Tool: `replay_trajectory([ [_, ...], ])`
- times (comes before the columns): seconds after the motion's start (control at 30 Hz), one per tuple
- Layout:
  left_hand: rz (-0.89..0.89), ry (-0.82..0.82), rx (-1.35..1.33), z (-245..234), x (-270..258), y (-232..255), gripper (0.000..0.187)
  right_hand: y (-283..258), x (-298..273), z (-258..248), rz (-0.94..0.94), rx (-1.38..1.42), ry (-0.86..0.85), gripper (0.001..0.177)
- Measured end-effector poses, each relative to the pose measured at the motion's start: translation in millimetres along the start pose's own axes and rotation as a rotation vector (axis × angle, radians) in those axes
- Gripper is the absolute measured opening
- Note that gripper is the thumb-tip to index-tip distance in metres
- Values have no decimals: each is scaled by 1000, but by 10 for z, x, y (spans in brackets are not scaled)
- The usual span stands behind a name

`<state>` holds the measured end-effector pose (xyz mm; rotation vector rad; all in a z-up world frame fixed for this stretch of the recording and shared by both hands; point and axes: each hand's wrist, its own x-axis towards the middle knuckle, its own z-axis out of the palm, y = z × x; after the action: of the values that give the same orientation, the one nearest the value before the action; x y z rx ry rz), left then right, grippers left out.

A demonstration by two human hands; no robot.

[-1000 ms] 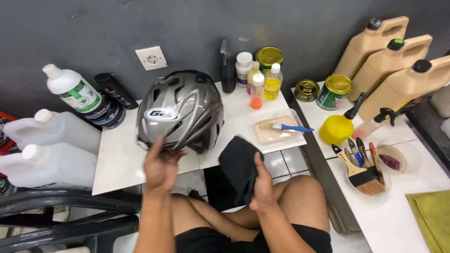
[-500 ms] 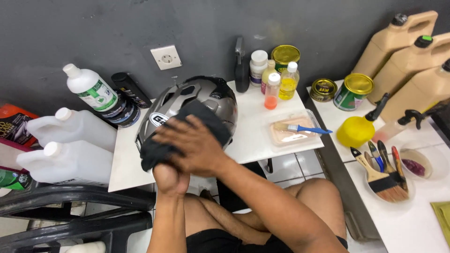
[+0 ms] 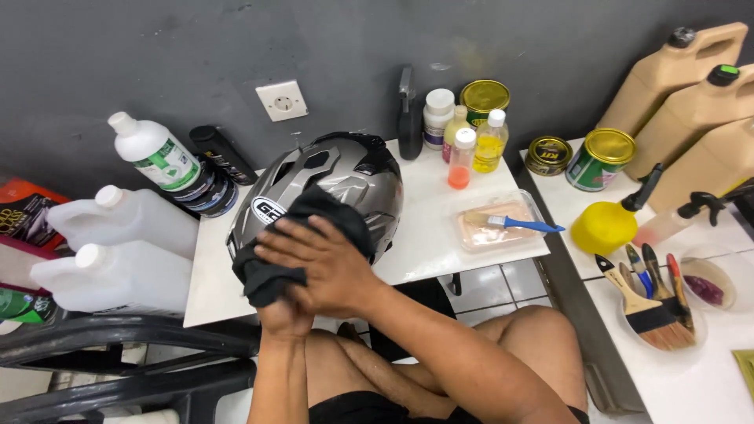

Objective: The person wipes a motorcycle helmet with a black cloth, rotating it to clean the exterior and interior surfaces. The helmet is handled one at a time, and the person continues wiping different areas until the end of the clip.

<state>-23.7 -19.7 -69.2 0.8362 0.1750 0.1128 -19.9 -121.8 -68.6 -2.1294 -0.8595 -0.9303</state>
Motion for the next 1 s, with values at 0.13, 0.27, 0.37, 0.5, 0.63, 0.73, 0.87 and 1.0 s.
replay_trajectory([
  [0.13,-21,-5,23,189,-203,170,56,402,71,-250,159,-41,50,53],
  [0.27,-56,-2,70,164,-151,92,69,1240,-95,-293,678,355,195,45],
  [0.37,-47,-4,86,167,-114,86,69,724,144,-412,1065,306,136,83],
  [0.5,-99,-14,97,108,-57,259,68,147,89,-468,446,51,-95,55],
  [0.63,-198,-127,185,-215,183,368,77,337,175,-598,204,223,146,35],
  [0.73,-202,-181,245,-278,323,444,76,902,-42,-569,666,432,368,39],
  [0.87,-205,-248,269,-106,371,532,74,1196,-95,-577,1141,292,292,56],
  [1.0,-231,-258,263,-323,546,554,74,1077,-372,-150,579,-387,140,42],
])
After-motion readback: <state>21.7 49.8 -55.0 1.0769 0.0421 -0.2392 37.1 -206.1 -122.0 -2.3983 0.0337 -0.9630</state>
